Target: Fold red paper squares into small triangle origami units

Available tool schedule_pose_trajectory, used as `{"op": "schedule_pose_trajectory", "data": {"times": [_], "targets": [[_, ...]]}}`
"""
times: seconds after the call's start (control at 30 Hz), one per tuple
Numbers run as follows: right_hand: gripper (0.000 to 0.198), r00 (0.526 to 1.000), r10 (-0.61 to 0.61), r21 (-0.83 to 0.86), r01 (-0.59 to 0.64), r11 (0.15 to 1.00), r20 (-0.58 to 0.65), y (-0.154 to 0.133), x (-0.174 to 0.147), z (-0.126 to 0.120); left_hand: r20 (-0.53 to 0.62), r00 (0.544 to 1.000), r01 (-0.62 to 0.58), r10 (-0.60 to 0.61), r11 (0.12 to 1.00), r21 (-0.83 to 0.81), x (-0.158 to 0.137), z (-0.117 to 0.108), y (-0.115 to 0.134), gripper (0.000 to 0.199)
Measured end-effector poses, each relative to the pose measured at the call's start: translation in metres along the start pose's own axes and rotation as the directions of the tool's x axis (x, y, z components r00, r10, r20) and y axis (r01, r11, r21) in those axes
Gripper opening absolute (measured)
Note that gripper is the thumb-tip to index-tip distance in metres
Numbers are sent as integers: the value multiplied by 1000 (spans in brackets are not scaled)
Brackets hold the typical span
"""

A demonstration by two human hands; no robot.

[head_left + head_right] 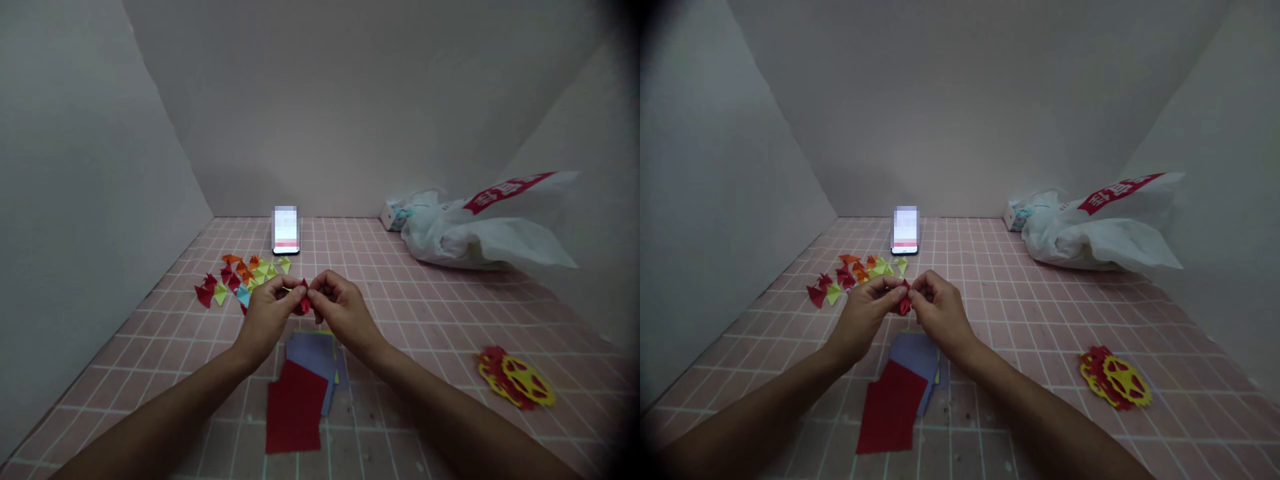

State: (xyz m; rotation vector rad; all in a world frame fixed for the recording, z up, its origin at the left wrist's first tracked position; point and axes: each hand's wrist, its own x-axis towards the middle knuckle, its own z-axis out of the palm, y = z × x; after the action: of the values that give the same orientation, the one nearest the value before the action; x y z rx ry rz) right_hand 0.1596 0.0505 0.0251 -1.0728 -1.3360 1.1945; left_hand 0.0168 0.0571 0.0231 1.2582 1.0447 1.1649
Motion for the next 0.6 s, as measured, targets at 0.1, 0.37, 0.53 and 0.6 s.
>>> {"op": "schedule_pose_trajectory", "data": {"times": [0.1, 0.37, 0.53, 0.6], "targets": [[14, 1000, -17, -8, 17, 1000, 8, 0, 0, -1, 6, 1000, 8, -9, 1000, 15, 0, 0, 1, 15], [11, 999, -54, -49, 54, 997, 2, 1, 1, -3, 49, 998, 37, -44, 990, 135, 2, -1, 8, 15], [9, 997, -73, -108, 72, 991, -1, 1, 2, -4, 79, 996, 17, -33, 980, 197, 2, -1, 9, 15], [10, 998, -66, -107, 65, 992, -6, 1, 2, -4, 88, 996, 5, -23, 980, 198, 1, -1, 9, 15]]}}
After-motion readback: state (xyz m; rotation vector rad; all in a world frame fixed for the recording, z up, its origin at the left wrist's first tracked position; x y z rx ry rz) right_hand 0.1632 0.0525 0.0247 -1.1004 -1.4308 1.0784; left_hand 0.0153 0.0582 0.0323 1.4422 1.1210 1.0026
